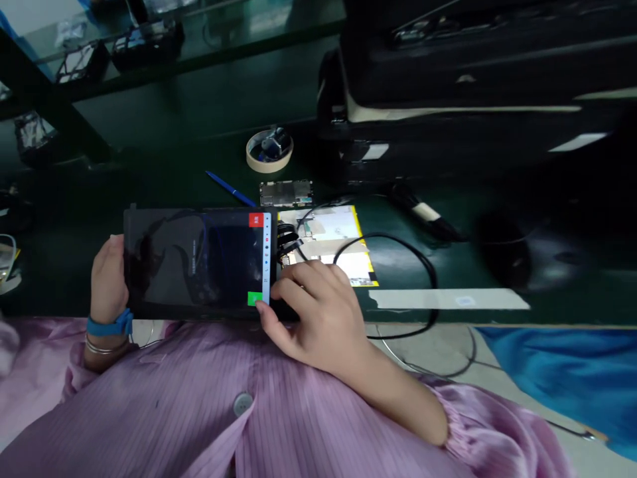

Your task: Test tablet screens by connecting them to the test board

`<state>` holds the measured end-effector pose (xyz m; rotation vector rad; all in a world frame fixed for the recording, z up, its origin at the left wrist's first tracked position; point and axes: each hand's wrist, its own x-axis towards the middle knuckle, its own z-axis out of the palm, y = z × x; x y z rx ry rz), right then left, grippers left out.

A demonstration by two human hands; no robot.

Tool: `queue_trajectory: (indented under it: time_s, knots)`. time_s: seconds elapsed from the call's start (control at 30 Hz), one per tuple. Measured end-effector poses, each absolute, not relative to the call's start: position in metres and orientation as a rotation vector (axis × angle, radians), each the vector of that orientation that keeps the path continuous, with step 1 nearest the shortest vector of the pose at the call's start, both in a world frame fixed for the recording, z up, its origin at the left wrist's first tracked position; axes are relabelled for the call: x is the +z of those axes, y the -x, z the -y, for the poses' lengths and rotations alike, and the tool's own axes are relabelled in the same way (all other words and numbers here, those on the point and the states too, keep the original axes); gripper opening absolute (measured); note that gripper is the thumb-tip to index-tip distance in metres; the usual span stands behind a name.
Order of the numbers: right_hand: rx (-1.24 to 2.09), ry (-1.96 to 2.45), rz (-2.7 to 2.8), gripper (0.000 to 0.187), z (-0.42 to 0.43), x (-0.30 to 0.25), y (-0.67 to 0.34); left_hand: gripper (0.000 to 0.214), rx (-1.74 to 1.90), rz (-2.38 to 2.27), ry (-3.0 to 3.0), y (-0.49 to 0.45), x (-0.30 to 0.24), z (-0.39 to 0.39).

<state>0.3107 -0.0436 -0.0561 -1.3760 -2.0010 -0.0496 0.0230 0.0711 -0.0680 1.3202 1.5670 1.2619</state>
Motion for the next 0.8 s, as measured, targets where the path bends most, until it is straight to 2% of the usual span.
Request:
queue_trajectory:
  time_s: [0.1,0.23,0.43,0.57,0.73,0.8]
  knots:
    - [0.018,1.258,2.032,0.006,0.039,-0.053,-0.304,0.045,1.267,-1.515,-1.313,-0.021,-0.069,-0.072]
    - [0.075,1.093,2.117,0.008,0.033,-0.058,-0.293,0.046,1.279,-1.463,-1.283,-0.018,-0.071,-0.073]
    - [0.047,1.036,2.366,0.030,0.026,-0.065,-0.283,0.046,1.274,-1.496,-1.288,-0.019,-0.073,-0.074]
    - [-0.045,1.039,2.253,0.031,0.036,-0.054,-0.303,0.047,1.256,-1.506,-1.303,-0.020,-0.071,-0.073]
    - [0.007,1.246,2.068,0.058,0.073,-0.060,-0.353,0.048,1.242,-1.546,-1.253,-0.018,-0.069,-0.073]
    - [-0.087,1.245,2.110,0.055,0.088,-0.078,-0.368,0.047,1.243,-1.576,-1.208,-0.019,-0.067,-0.073]
